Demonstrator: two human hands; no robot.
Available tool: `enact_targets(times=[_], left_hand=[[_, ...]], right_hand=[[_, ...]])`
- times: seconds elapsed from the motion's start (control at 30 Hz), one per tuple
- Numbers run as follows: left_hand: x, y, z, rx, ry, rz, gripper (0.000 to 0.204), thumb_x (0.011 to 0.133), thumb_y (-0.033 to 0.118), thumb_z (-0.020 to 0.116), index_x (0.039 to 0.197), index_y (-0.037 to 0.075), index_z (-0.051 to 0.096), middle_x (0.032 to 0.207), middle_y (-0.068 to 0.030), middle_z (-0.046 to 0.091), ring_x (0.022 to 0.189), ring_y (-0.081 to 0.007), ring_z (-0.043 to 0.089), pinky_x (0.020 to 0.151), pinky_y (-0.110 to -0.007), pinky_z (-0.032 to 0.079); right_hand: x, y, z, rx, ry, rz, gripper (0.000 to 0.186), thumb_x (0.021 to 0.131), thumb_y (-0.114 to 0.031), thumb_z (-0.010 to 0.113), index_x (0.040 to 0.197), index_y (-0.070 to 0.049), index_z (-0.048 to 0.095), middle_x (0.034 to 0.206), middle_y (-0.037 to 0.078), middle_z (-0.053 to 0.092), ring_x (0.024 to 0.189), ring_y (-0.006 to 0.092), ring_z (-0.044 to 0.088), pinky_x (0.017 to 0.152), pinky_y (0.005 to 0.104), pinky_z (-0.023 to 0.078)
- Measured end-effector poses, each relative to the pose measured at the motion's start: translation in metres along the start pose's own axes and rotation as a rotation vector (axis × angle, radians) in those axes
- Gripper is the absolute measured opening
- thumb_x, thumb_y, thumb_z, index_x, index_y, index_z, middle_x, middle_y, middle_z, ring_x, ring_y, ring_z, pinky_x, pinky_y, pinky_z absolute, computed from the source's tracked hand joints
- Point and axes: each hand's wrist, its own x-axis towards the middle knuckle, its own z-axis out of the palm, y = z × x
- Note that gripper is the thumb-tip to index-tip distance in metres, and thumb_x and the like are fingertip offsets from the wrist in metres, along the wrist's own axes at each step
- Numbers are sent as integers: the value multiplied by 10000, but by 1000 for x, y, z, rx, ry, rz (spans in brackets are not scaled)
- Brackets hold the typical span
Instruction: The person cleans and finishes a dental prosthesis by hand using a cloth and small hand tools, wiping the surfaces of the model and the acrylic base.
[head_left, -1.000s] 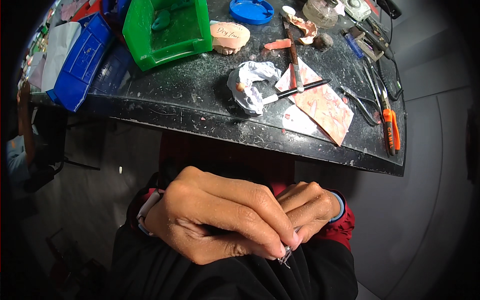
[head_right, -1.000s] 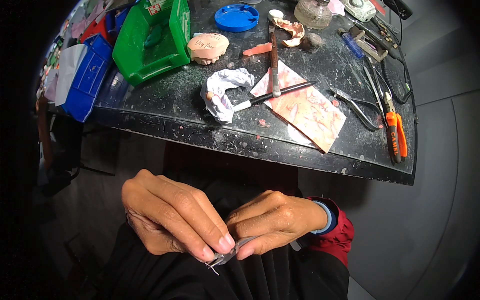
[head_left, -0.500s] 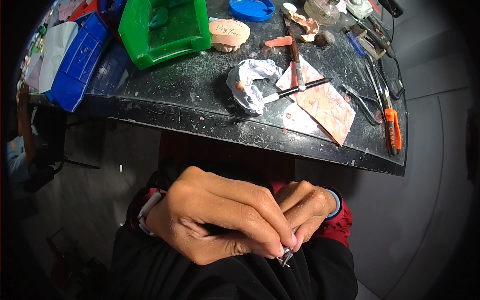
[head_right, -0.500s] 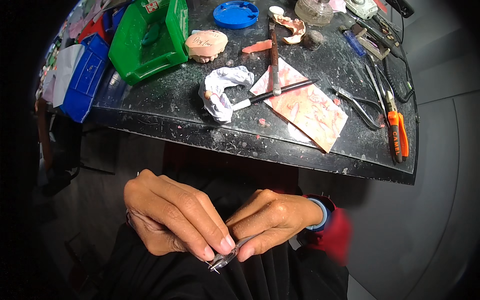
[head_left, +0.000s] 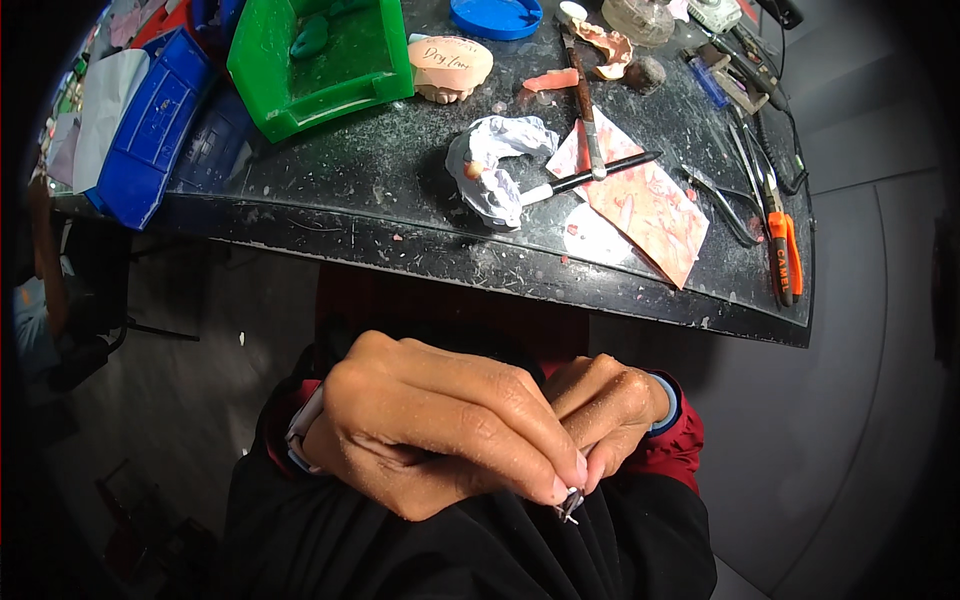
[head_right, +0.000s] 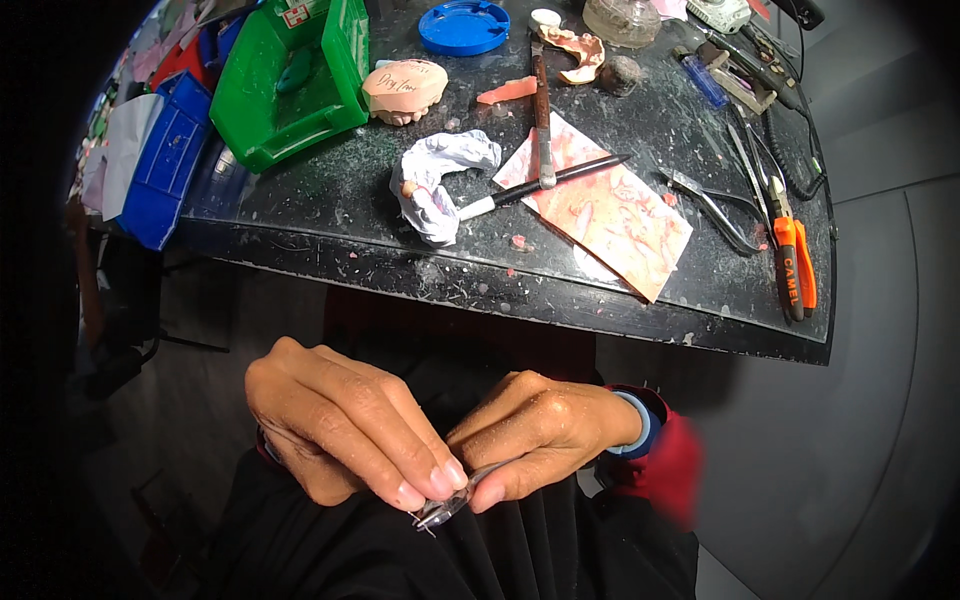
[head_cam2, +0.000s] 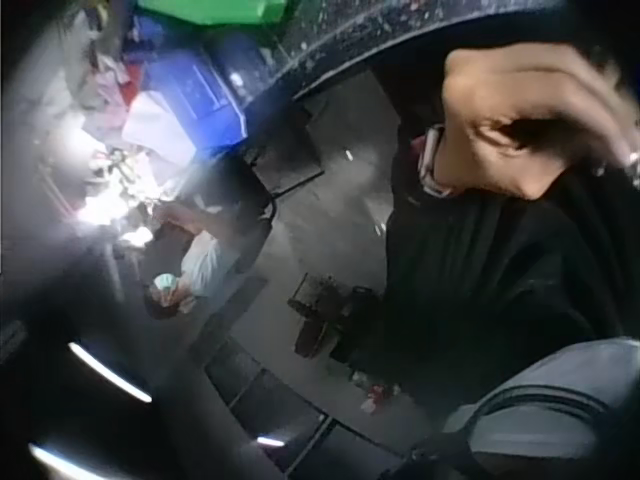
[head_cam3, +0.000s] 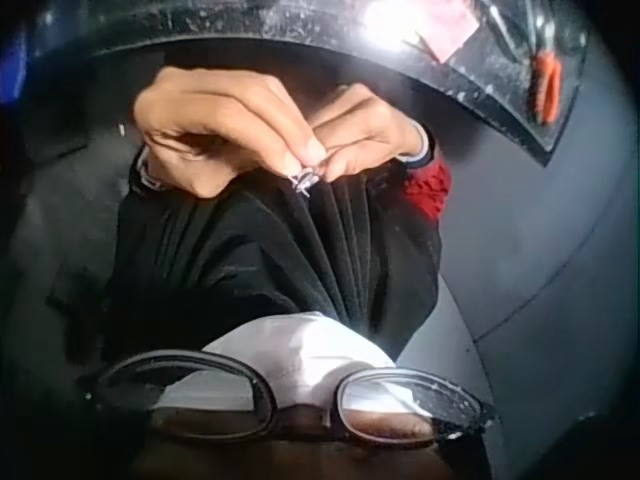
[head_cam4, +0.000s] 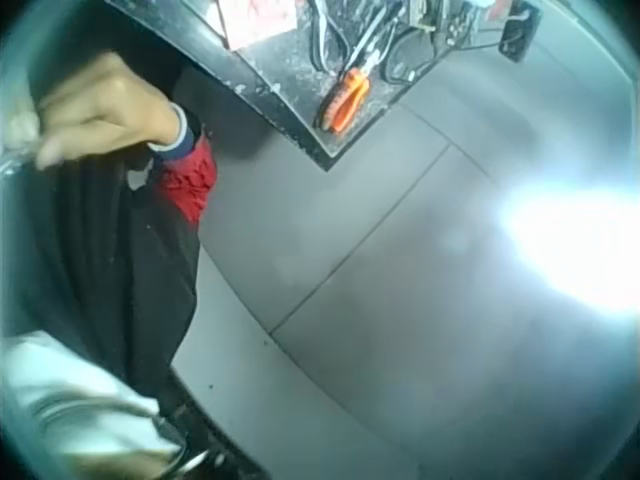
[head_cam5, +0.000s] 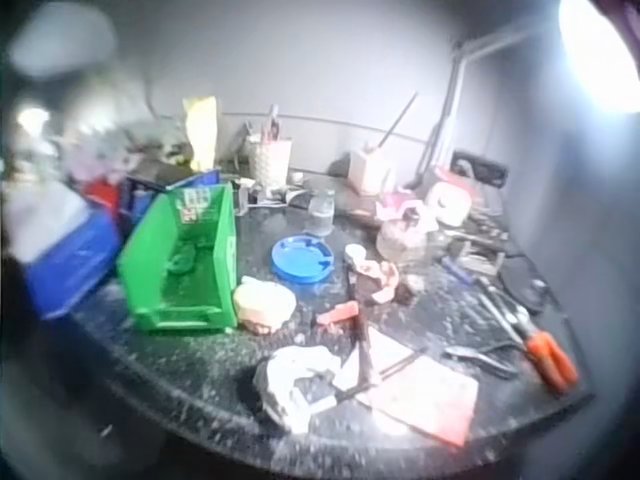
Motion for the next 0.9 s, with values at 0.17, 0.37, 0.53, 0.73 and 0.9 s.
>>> enact_targets(times=[0.17,0.37,0.53,0.73,0.9], left_hand=[[0,2,-2,59,-23,-9,349,559,-222,571,858,-70,665,879,-207,654,846,-307,659,734,-343,573],[-1,-3,-1,35,-14,30,301,595,-196,596,859,-69,664,865,-209,657,842,-311,659,729,-348,574],[-1,-7,-2,32,-33,68,220,646,-147,635,852,-76,663,860,-212,657,809,-321,661,711,-357,578],[1,-12,0,26,6,136,135,710,-81,667,843,-96,651,850,-230,650,781,-334,660,671,-349,587],[6,-9,2,22,34,178,120,737,-46,670,838,-105,640,844,-249,640,787,-342,657,686,-359,589]], right_hand=[[0,0,-3,30,-29,38,222,835,-127,649,801,90,624,755,219,613,561,295,605,443,315,446],[1,0,-2,45,-20,25,215,833,-121,651,780,85,622,699,196,602,518,293,583,422,322,421],[0,1,-5,42,-61,28,200,829,-114,654,781,79,629,702,193,611,522,292,588,423,313,425],[3,0,-8,1,-37,35,193,830,-116,654,787,72,637,711,191,617,535,289,596,434,315,430],[3,4,-9,49,-69,61,201,839,-126,646,809,72,641,715,188,619,553,294,602,455,313,441]])
